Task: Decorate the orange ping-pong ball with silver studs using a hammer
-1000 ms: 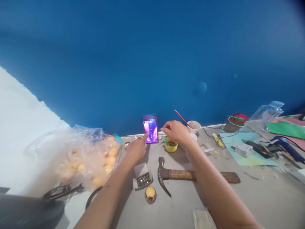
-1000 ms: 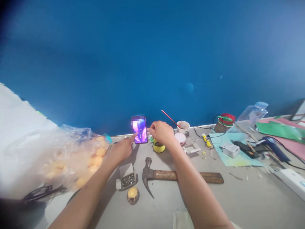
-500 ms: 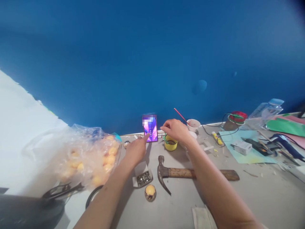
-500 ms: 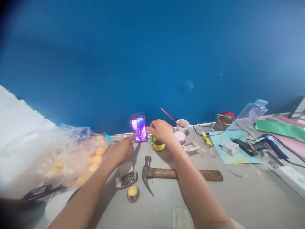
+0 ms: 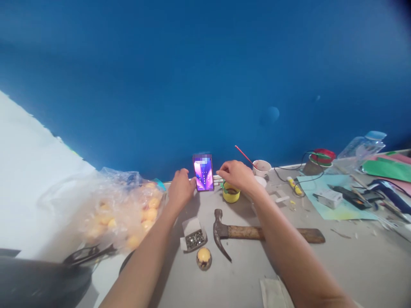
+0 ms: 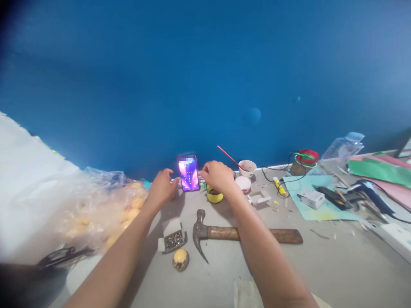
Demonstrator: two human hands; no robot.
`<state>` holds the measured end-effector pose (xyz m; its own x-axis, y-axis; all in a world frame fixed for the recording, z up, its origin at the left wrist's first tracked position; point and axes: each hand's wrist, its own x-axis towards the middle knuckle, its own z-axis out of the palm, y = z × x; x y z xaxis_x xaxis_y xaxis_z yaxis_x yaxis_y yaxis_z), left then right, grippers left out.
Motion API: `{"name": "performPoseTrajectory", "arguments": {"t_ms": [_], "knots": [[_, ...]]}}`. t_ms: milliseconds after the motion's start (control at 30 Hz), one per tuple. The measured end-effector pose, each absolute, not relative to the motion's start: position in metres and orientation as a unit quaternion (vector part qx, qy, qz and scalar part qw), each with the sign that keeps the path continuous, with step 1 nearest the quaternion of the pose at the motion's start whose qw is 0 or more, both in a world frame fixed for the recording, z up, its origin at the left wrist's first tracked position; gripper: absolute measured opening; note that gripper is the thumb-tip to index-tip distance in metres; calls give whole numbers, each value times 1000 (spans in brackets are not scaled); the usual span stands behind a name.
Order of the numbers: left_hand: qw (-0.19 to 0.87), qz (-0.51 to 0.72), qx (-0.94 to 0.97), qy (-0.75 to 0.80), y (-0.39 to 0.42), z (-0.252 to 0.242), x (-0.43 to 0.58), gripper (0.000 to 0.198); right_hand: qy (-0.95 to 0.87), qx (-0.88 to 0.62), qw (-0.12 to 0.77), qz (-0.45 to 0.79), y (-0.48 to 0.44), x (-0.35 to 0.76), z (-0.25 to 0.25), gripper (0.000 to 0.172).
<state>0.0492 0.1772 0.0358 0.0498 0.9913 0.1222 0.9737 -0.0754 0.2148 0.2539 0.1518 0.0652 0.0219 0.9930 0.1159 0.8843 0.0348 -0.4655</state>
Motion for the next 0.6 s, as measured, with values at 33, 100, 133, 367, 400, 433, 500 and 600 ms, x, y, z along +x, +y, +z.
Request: {"name": "performPoseTrajectory", "arguments": {"t_ms": [33,100,133,367,400,433,500,600], "knots": [[44,122,721,680,184,35,49,41,-688,-683,211,127,152,254,65,25],[56,124,720,681,194,31,51,35,-687,-684,210,128,152,254,65,25],[60,124,720,680,197,29,52,32,-686,-684,210,131,152,254,65,25],[62,122,722,678,202,24,54,25,-685,-684,212,131,152,257,67,26],[62,122,723,677,202,24,54,25,-686,-684,212,130,152,257,66,26],[62,123,723,677,202,24,54,25,-686,-683,213,129,152,257,66,26],[61,124,722,677,202,24,54,24,-687,-683,214,130,153,257,65,26],[59,126,721,679,204,23,55,25,-686,-684,212,133,152,257,66,26]]}}
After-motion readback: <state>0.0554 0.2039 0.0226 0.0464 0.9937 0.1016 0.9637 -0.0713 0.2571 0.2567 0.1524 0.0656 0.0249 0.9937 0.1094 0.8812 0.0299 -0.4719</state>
